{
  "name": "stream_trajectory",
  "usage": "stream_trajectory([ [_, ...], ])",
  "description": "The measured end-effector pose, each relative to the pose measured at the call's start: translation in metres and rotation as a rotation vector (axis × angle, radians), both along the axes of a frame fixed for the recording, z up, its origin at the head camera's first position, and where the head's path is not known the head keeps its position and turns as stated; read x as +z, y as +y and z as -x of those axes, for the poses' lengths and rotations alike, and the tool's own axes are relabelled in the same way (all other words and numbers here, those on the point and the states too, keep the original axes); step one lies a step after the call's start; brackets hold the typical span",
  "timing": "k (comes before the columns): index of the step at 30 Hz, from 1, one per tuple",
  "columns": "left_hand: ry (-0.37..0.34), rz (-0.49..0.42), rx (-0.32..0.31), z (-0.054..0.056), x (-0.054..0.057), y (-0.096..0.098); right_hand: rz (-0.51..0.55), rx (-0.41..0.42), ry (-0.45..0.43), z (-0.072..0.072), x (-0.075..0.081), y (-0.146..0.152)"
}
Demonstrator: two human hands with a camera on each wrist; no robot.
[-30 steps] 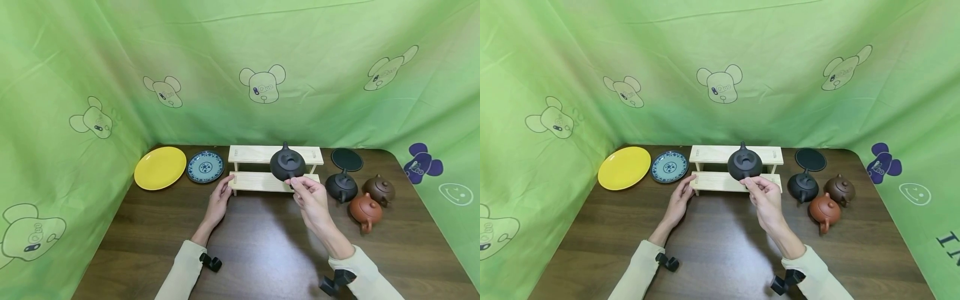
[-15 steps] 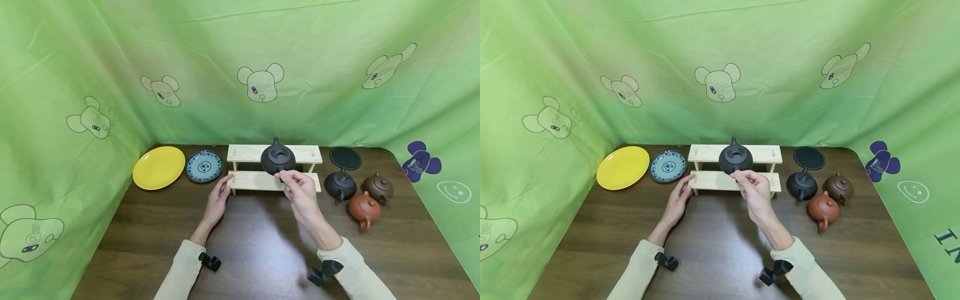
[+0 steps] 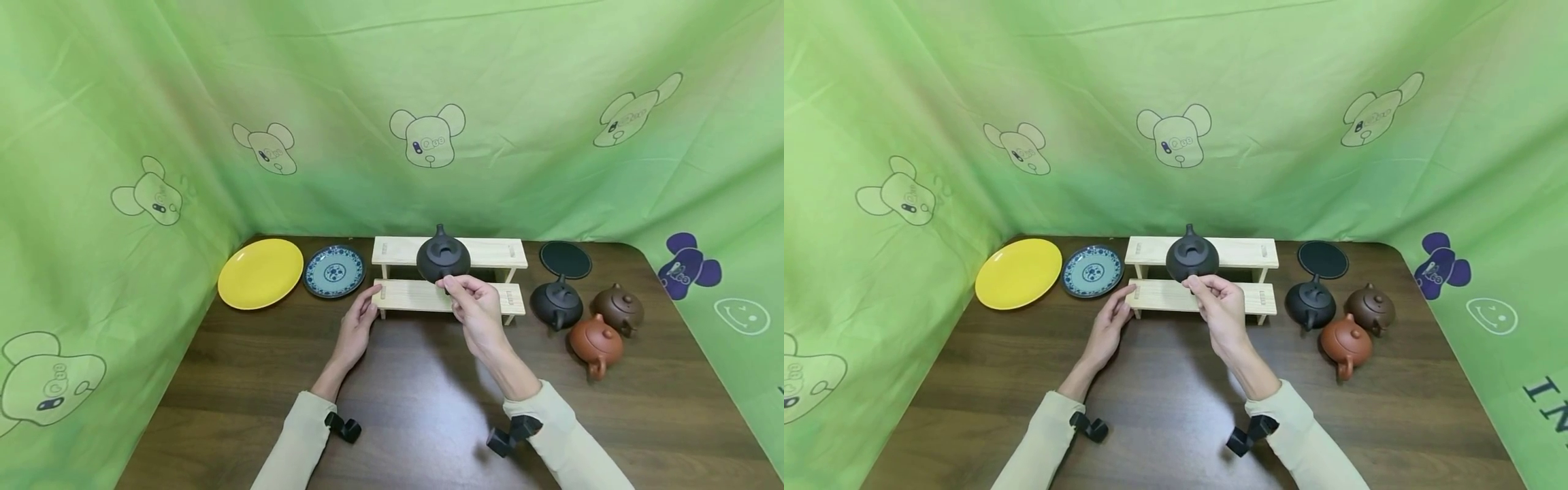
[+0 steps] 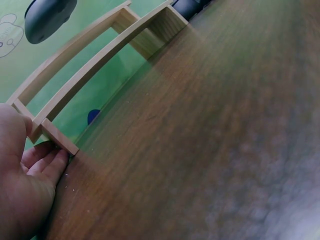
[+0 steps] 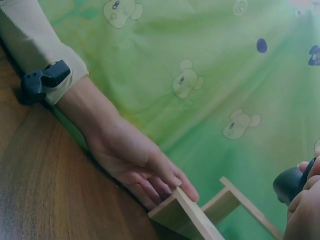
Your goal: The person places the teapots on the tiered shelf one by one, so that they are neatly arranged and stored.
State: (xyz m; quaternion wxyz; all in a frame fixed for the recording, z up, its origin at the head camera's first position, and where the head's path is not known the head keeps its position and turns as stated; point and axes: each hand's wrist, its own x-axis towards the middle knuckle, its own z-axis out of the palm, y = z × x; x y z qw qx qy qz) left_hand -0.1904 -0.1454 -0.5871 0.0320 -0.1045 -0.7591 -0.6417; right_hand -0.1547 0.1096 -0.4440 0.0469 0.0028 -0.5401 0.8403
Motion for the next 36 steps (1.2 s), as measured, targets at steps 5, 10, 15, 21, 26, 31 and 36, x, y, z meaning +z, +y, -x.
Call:
stream_trajectory([
  [5, 0.028, 0.000, -0.002, -0.004, 0.006, 0.001, -0.005, -0.010, 0.006, 0.001, -0.003, -0.006],
  [10, 0.107, -0.018, -0.010, -0.014, 0.023, 0.004, -0.005, -0.010, 0.005, 0.004, -0.006, -0.012],
  [15, 0.084, -0.001, 0.002, -0.015, 0.025, 0.006, -0.005, -0.007, 0.011, 0.009, -0.007, -0.018],
  [21, 0.007, 0.001, 0.002, -0.004, 0.006, 0.002, 0.025, -0.013, 0.015, 0.014, -0.007, -0.026],
  [26, -0.033, -0.004, -0.012, 0.003, -0.004, -0.002, 0.043, -0.020, -0.005, 0.018, -0.008, -0.032],
  [31, -0.040, -0.006, -0.024, 0.004, -0.004, -0.003, 0.035, -0.023, -0.003, 0.023, -0.011, -0.038],
  [36, -0.035, -0.010, -0.009, 0.002, -0.001, -0.001, 0.024, -0.027, -0.003, 0.028, -0.015, -0.044],
])
